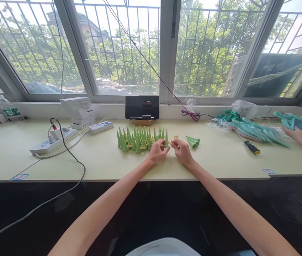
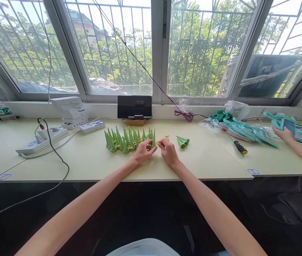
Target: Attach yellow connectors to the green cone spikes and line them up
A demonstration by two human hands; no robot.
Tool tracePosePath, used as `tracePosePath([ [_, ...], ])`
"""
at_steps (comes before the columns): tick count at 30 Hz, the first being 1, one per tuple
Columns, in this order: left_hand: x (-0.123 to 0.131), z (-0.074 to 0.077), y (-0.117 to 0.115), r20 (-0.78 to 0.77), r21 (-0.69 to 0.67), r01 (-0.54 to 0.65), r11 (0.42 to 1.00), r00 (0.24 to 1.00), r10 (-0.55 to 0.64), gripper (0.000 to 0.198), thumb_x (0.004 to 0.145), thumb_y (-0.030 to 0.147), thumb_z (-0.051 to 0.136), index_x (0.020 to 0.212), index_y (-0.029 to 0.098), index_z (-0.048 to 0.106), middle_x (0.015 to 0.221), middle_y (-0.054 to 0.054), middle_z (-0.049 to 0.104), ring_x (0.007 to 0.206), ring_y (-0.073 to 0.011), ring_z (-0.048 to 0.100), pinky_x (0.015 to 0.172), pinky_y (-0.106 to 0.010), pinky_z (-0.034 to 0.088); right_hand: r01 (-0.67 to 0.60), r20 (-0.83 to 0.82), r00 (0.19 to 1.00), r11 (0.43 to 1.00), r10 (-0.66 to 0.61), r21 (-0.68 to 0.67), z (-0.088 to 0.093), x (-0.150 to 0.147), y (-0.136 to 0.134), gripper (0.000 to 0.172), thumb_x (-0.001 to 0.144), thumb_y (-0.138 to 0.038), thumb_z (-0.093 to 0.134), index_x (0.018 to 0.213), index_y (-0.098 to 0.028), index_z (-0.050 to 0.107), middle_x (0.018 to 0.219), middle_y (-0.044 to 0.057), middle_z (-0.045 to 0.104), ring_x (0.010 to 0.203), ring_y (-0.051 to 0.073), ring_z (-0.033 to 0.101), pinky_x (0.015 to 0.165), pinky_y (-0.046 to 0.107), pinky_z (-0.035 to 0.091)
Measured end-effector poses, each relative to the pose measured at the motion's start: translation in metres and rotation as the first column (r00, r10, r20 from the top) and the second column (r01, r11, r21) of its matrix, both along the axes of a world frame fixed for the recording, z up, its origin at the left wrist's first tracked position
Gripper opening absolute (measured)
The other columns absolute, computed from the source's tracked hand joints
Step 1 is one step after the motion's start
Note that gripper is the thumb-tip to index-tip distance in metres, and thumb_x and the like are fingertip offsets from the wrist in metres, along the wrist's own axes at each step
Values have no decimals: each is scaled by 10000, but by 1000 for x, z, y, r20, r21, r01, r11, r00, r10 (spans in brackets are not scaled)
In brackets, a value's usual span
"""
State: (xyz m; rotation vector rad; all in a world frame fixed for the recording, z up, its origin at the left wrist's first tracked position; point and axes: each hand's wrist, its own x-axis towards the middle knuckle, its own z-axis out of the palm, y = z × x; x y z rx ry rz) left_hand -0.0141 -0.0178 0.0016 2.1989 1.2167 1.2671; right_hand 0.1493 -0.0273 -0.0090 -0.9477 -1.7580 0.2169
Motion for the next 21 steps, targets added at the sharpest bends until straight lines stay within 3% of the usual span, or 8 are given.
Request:
tracePosePath([
  [7, -1, 0, -1, -36, 62, 24, 998, 999, -22, 194, 772, 344, 613, 783, 164, 541, 725, -16, 524, 605, -115, 475, 548, -253, 425, 5, 16, 1000, 999, -4, -45, -3, 2, 2, 136, 896, -289, 491, 794, -201, 512, 732, 25, 609, 616, 149, 518, 615, 265, 399],
  [21, -1, -1, -2, -59, 89, 58, 994, 997, -53, 163, 794, 314, 603, 810, 170, 527, 780, -10, 484, 590, -100, 444, 563, -260, 419, -6, 43, 999, 993, 11, -117, -3, 4, 2, 176, 902, -313, 471, 763, -206, 487, 628, 8, 572, 566, 148, 493, 603, 268, 391],
])
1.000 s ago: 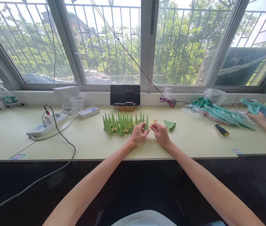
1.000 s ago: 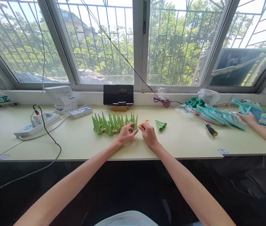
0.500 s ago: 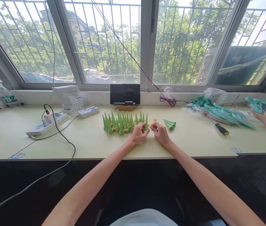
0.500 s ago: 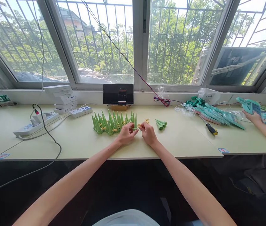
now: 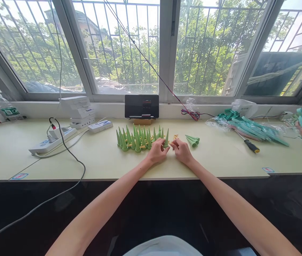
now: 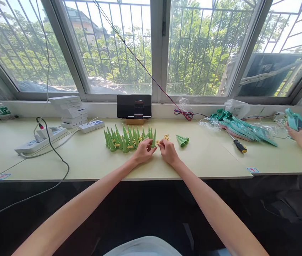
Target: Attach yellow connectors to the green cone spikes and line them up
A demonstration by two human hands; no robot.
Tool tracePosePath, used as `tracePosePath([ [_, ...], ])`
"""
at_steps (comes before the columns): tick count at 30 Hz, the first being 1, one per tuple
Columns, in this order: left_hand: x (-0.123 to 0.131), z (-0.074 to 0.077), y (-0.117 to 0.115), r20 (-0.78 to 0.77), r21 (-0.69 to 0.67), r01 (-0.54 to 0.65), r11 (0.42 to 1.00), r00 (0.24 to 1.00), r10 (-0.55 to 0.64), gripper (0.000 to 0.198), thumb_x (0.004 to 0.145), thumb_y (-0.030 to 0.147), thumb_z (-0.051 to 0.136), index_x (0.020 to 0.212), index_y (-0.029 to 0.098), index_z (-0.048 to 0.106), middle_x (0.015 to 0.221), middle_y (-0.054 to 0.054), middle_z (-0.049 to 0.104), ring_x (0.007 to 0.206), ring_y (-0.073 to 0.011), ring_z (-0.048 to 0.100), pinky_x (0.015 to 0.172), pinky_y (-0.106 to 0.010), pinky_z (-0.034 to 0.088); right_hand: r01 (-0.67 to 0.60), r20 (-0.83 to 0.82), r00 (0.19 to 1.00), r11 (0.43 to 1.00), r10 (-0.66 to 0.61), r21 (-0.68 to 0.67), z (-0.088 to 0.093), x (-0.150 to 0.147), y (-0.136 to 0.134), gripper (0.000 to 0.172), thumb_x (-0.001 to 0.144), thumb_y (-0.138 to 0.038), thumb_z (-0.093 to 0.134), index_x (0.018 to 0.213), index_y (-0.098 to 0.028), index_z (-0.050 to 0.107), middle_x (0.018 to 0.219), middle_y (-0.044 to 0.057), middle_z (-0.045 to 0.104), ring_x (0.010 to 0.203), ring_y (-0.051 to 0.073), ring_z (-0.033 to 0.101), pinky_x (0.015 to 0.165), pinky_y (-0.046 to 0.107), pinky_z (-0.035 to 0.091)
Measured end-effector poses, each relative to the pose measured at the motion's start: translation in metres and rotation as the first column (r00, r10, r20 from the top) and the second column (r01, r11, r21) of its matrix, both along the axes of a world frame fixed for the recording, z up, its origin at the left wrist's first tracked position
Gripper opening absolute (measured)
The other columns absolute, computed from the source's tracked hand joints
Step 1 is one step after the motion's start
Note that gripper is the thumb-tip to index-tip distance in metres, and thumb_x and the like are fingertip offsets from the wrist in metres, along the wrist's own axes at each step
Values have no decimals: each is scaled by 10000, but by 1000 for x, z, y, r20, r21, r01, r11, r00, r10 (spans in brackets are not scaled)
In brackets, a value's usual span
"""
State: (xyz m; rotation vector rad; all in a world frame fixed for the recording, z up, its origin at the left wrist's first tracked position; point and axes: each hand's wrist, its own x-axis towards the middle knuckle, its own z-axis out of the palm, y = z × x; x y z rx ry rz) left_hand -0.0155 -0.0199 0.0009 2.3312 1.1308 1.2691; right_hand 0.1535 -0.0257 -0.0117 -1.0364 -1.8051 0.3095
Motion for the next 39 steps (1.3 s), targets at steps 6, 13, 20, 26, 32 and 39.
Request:
tracePosePath([
  [6, 1, 0, 0, -3, 4, -3, 1000, 1000, 3, 154, 800, 292, 596, 781, 174, 499, 772, -6, 471, 587, -98, 451, 566, -259, 420, -31, -19, 999, 999, 31, -18, 1, 0, 0, 238, 924, -320, 432, 736, -201, 517, 663, 20, 605, 607, 149, 524, 629, 269, 414],
  [13, 1, 1, -3, -28, -9, -4, 1000, 1000, 4, 153, 802, 293, 592, 754, 173, 509, 762, -10, 482, 580, -100, 444, 571, -267, 411, -18, -57, 998, 999, 15, -41, 5, -1, -3, 263, 916, -340, 450, 700, -206, 519, 625, 20, 605, 573, 152, 532, 619, 285, 434],
  [20, 0, 2, -3, -43, -24, 8, 1000, 999, -9, 182, 806, 305, 589, 710, 173, 508, 736, -12, 484, 582, -107, 442, 573, -269, 406, -54, -88, 995, 998, 50, -37, 4, 0, -5, 185, 883, -326, 500, 751, -203, 538, 671, 29, 628, 605, 159, 564, 602, 286, 461],
  [26, 1, 1, -2, -36, -8, 13, 1000, 999, -13, 139, 805, 293, 577, 759, 167, 542, 762, -15, 500, 573, -102, 445, 577, -272, 411, -44, -85, 996, 998, 39, -48, 4, -1, -4, 186, 868, -328, 524, 732, -202, 539, 648, 26, 621, 583, 154, 545, 600, 290, 462],
  [32, 2, 3, -5, -48, -7, 20, 1000, 999, -20, 174, 790, 311, 593, 887, 167, 580, 810, -22, 546, 574, -100, 450, 593, -271, 426, -14, -63, 998, 1000, 12, -28, 4, -2, -4, 234, 860, -347, 528, 681, -197, 535, 622, 21, 604, 564, 142, 512, 589, 277, 433],
  [39, 3, 4, -7, -72, 25, 30, 999, 997, -28, 246, 794, 383, 610, 914, 170, 591, 815, -23, 573, 587, -104, 455, 588, -259, 424, 24, -2, 1000, 1000, -24, -5, 8, -4, -7, 327, 868, -368, 502, 588, -199, 490, 545, -5, 523, 508, 118, 405, 531, 264, 338],
])
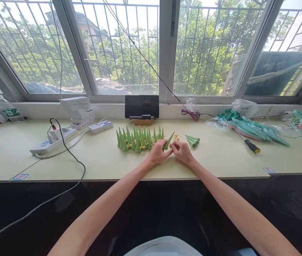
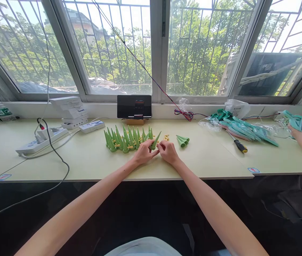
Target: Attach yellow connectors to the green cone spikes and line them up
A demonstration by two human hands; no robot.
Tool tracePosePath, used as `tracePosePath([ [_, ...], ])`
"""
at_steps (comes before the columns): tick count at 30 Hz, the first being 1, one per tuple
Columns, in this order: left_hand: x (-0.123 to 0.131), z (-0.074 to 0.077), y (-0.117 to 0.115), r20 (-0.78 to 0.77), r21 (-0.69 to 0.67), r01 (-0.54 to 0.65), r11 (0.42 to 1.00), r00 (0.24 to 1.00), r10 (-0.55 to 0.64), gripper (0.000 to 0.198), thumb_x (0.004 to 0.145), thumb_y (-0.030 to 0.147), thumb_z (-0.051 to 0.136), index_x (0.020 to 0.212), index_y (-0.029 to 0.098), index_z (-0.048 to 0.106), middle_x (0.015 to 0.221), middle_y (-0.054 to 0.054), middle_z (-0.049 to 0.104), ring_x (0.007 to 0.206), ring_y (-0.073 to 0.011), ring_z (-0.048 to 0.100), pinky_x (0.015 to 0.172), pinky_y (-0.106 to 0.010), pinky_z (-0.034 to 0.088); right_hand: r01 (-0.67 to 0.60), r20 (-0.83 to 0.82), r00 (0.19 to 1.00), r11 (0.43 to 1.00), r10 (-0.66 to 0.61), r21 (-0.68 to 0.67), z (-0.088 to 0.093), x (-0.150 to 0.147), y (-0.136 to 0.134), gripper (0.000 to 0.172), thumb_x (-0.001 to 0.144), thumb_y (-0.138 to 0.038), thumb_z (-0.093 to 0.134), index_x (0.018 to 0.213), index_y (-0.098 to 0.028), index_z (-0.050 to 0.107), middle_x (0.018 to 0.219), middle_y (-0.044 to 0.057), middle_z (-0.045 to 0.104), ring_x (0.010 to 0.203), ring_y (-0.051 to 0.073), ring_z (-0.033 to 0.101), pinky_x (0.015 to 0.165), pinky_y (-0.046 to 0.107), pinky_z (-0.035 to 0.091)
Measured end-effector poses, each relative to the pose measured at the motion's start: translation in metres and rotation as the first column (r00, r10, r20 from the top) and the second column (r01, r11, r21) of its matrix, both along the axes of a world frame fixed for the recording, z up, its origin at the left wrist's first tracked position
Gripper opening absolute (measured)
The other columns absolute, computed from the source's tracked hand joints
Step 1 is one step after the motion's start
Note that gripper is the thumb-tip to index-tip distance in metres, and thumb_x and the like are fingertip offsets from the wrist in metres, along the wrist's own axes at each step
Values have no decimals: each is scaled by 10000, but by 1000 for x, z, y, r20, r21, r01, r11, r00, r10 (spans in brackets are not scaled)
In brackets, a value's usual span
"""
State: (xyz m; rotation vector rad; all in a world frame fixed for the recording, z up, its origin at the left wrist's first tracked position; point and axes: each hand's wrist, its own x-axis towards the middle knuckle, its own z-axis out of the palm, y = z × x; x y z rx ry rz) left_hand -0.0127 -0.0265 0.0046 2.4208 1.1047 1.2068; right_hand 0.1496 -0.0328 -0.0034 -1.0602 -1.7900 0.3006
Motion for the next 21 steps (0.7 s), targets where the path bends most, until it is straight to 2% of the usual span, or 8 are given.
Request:
tracePosePath([
  [7, 3, 1, -2, 6, 6, -23, 1000, 1000, 23, 253, 802, 402, 603, 923, 180, 600, 849, -27, 615, 612, -108, 486, 614, -253, 431, -38, 22, 999, 999, 39, -24, 3, 0, -3, 387, 895, -382, 449, 552, -203, 440, 498, -16, 465, 491, 115, 387, 517, 262, 309],
  [15, 4, 3, -5, -19, 18, -40, 999, 999, 40, 207, 782, 357, 623, 884, 177, 626, 774, -17, 631, 606, -119, 510, 595, -246, 406, -70, 3, 997, 995, 71, -70, 3, 0, -1, 382, 912, -367, 436, 580, -197, 518, 541, 18, 583, 534, 144, 516, 577, 268, 401],
  [21, 3, 5, -7, -54, 2, -83, 997, 995, 83, 212, 762, 334, 634, 902, 175, 645, 756, -19, 642, 637, -126, 540, 599, -231, 400, -178, -104, 981, 967, 162, -181, 1, 0, 2, 388, 907, -358, 445, 561, -195, 505, 513, 9, 586, 523, 137, 550, 600, 257, 424],
])
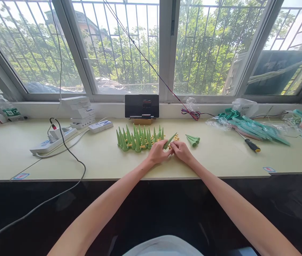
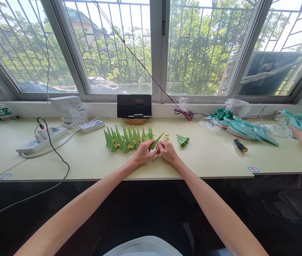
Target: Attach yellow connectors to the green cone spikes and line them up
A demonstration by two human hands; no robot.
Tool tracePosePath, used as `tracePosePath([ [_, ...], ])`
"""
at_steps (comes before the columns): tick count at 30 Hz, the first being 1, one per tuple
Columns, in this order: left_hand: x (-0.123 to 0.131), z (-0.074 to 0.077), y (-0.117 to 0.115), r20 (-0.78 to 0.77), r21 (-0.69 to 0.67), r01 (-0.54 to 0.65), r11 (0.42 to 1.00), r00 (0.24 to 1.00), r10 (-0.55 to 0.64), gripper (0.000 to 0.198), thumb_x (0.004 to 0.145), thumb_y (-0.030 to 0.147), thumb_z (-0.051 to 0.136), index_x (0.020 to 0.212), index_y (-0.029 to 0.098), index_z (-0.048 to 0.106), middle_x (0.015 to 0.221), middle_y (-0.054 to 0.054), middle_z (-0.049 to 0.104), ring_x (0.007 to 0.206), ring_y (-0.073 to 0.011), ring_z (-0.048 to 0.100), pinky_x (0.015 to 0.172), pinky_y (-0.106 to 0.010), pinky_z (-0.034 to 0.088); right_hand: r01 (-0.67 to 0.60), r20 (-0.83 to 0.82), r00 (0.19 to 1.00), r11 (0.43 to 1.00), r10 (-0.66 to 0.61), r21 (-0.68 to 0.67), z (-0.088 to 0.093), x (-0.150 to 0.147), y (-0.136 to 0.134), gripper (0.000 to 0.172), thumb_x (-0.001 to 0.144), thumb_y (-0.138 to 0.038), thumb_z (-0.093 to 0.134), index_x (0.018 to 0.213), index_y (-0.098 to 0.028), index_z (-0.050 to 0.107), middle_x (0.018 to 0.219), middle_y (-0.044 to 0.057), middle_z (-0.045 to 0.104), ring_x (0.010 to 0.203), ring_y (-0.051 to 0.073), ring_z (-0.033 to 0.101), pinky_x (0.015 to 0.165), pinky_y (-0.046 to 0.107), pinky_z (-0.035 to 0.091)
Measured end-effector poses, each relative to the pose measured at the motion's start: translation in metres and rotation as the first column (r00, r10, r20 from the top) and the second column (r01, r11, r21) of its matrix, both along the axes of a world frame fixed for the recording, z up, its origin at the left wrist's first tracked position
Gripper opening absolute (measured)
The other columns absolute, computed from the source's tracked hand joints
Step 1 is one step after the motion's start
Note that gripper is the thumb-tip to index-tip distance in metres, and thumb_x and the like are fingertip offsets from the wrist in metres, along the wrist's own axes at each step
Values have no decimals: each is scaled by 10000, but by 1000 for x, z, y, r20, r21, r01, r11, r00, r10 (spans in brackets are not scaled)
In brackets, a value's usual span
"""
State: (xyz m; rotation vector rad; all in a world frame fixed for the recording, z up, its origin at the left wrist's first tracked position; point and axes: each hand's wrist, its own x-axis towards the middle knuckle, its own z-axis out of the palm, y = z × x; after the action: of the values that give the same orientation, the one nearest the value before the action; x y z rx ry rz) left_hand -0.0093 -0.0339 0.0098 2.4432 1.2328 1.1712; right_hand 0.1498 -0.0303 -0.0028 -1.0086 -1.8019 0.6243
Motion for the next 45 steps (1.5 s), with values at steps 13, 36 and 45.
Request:
tracePosePath([
  [13, 0, -5, 3, -7, 28, -67, 997, 998, 67, 301, 756, 328, 628, 1019, 183, 632, 918, -39, 688, 639, -132, 557, 615, -253, 425, -60, -49, 997, 993, 55, -105, 2, 0, -1, 358, 859, -404, 539, 585, -176, 568, 508, 2, 571, 474, 114, 494, 534, 248, 389],
  [36, 2, -3, 1, -79, 63, -125, 990, 988, 130, 221, 786, 351, 583, 938, 194, 611, 868, -58, 674, 830, -208, 653, 754, -297, 498, 30, 31, 999, 998, -32, 51, 2, 0, 0, 299, 824, -366, 524, 592, -178, 538, 582, 1, 553, 576, 127, 462, 585, 261, 358],
  [45, 1, -3, 0, -61, 78, -112, 991, 991, 117, 231, 794, 362, 587, 948, 191, 613, 879, -61, 678, 826, -206, 653, 757, -296, 498, -177, -260, 961, 931, 94, -319, 0, -1, 6, 352, 757, -497, 605, 621, -177, 555, 468, -32, 471, 414, 87, 382, 426, 235, 275],
])
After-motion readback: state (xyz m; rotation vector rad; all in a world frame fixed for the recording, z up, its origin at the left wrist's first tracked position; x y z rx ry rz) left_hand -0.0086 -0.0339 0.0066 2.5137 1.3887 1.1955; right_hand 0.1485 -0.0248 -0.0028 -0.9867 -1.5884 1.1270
